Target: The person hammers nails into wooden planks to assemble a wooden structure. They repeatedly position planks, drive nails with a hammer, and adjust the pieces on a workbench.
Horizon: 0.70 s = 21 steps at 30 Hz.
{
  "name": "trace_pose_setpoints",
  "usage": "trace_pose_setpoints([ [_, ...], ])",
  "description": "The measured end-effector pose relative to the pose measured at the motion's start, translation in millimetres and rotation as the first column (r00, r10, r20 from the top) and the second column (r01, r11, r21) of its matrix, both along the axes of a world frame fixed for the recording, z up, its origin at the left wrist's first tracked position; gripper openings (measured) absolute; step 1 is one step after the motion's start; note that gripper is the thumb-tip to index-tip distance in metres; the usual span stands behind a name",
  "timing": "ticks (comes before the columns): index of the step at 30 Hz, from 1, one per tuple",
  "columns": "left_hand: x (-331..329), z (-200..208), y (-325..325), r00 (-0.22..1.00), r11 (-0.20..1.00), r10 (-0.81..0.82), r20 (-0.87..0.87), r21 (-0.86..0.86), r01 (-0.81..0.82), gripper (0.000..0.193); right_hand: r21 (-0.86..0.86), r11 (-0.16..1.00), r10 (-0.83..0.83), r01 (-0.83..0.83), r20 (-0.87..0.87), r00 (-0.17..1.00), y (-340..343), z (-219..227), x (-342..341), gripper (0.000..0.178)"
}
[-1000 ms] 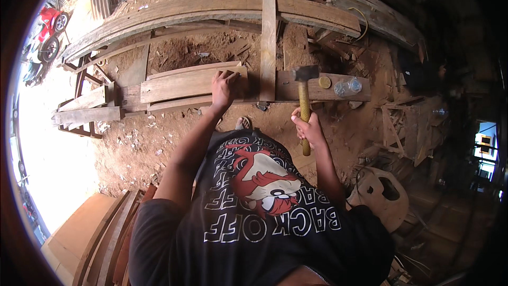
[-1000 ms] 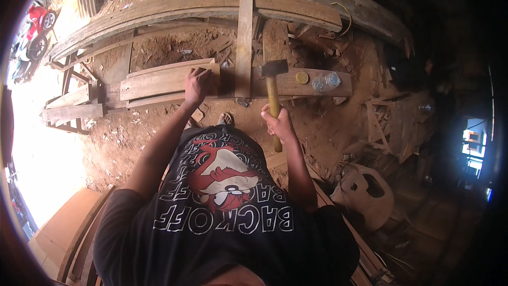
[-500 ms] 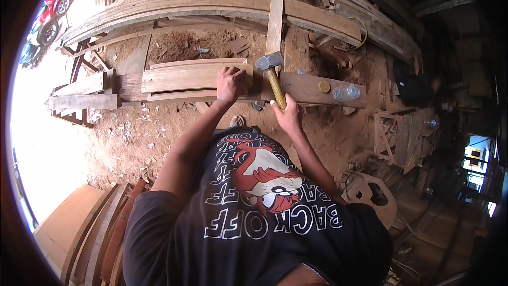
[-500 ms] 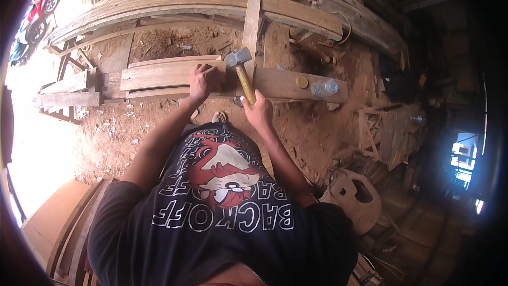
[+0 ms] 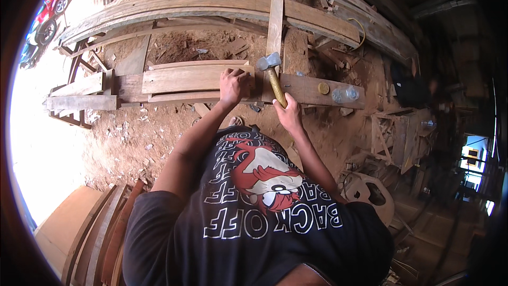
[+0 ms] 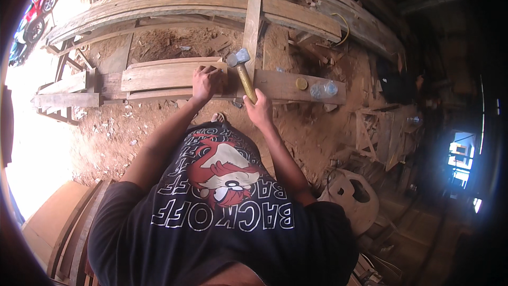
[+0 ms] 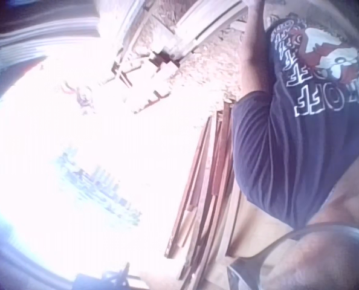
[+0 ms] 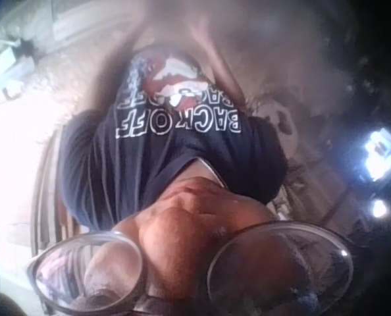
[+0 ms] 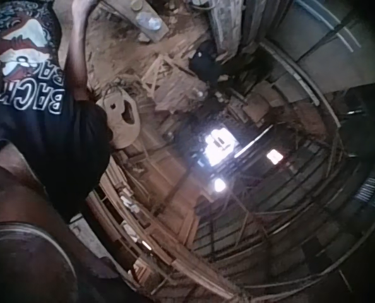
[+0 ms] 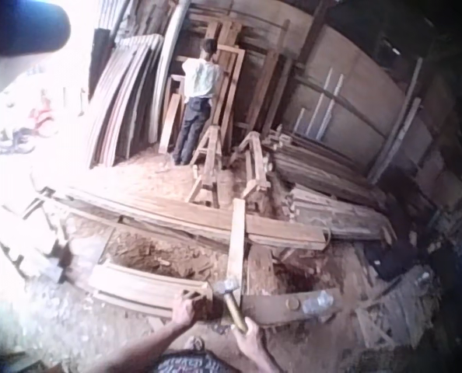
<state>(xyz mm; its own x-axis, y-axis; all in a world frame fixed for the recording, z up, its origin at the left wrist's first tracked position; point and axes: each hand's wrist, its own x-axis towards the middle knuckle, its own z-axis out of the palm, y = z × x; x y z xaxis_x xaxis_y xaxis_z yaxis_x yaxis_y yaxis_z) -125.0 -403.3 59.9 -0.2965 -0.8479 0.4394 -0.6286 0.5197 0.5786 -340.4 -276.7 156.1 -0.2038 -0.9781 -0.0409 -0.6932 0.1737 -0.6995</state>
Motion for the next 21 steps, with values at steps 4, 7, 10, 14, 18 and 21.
trace_pose_setpoints([
  [4,2.0,5.2,0.1,1.0,1.0,-0.015,0.009,0.012,0.014,0.032,0.023,1.0,0.009,-0.008,-0.028,1.0,7.6,-3.8,2.2,0.031],
  [7,5.0,10.3,2.4,0.999,0.998,-0.049,0.022,0.042,0.048,0.035,-0.019,1.0,0.002,-0.003,-0.057,0.998,10.6,-10.5,9.5,0.029],
  [10,5.1,12.5,3.5,0.998,0.997,-0.047,0.038,0.067,0.045,0.037,-0.038,0.999,0.016,-0.021,-0.116,0.993,11.8,-11.8,10.6,0.034],
  [14,5.0,9.6,2.8,0.997,0.997,-0.039,0.072,0.072,0.034,0.041,0.051,0.998,0.031,-0.023,-0.154,0.988,11.1,-4.8,6.4,0.037],
  [18,5.8,6.5,1.6,0.995,0.998,-0.043,0.089,0.047,0.039,0.042,0.027,1.0,0.018,-0.015,-0.123,0.992,11.0,0.8,7.7,0.042],
  [21,5.8,6.5,1.7,0.997,0.997,-0.047,0.066,0.056,0.044,0.042,0.02,1.0,0.016,-0.013,-0.115,0.993,14.6,0.9,11.1,0.044],
])
